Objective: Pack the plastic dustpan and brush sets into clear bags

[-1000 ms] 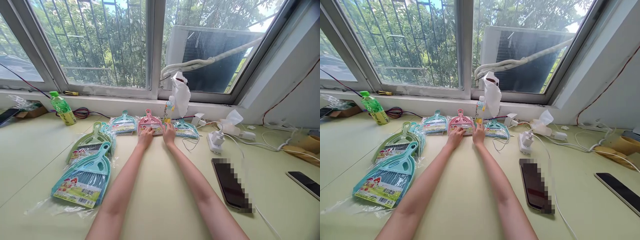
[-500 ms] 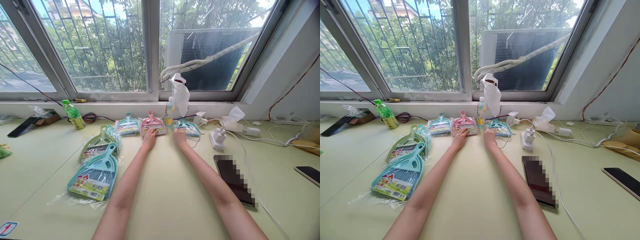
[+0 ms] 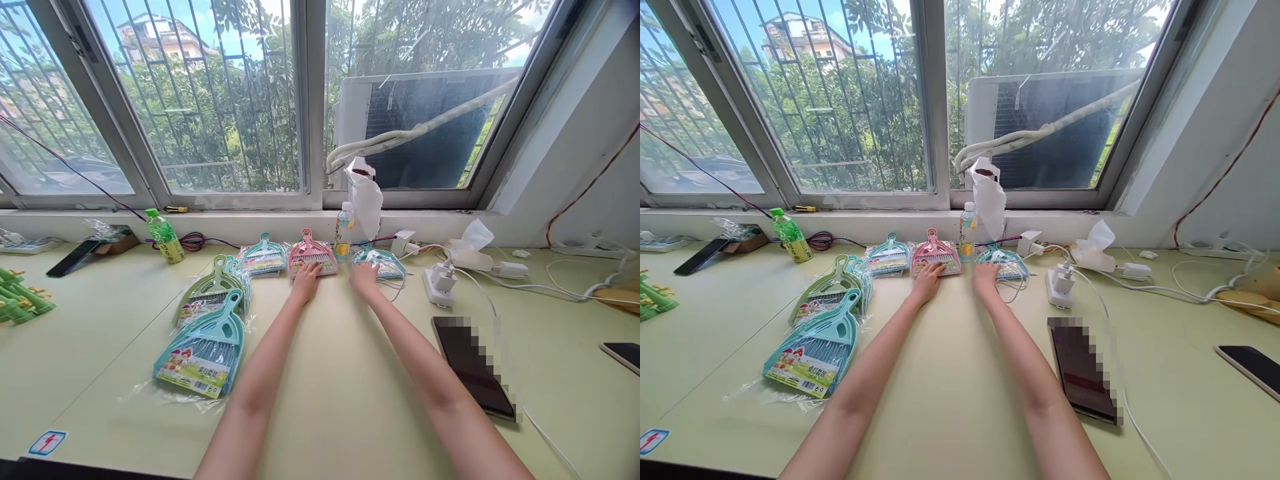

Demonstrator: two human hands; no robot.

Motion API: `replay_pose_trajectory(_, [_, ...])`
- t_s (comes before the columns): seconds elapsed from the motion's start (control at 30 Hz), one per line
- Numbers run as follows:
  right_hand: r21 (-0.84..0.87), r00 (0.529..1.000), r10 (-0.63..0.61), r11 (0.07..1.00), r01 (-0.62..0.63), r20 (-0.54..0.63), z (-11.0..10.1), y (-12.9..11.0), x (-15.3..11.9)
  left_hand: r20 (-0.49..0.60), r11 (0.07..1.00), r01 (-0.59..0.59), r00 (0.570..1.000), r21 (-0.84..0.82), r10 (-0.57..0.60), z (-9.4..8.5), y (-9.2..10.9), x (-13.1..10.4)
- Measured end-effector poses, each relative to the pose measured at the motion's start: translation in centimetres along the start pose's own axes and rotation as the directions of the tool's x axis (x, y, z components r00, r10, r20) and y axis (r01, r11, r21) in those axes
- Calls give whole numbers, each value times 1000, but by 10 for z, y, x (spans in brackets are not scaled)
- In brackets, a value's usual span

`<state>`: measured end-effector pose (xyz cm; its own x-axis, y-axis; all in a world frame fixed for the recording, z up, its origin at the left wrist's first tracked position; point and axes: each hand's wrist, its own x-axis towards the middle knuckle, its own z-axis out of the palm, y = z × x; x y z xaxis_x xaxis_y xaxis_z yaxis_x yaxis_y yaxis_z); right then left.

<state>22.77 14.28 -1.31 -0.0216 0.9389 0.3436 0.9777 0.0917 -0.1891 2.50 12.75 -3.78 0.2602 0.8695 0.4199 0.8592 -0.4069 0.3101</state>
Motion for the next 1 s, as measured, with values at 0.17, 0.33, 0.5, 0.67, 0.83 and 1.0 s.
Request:
replay_pose_trajectory(0.17, [70, 1000, 4, 998, -3, -21, -44, -1, 2, 11, 998, 4, 1000, 65, -5, 2, -3, 1])
replay_pose_trajectory(0.33, [427, 986, 131, 901, -74, -106, -113, 14, -8, 30, 999, -6, 1000, 50, 5, 7, -5, 3])
replay_pose_trajectory(0.5, [854, 981, 194, 511, -101, 0, -155, 18, -37, -16, 998, -37, 999, -53, 36, 8, -6, 5])
replay_pose_trajectory(0.67, [955, 991, 134, 292, -57, 18, -135, 7, -87, -247, 966, -34, 968, -257, -32, -6, -3, -1])
replay_pose_trajectory(0.83, [964, 941, 294, 251, 91, -166, -116, 22, -115, -526, 839, 153, 716, -523, -459, -20, 26, -31])
replay_pose_trajectory(1.0, [847, 841, 316, 458, 271, -440, -119, 29, -136, 16, 489, 432, 761, -757, -648, -43, 78, -58])
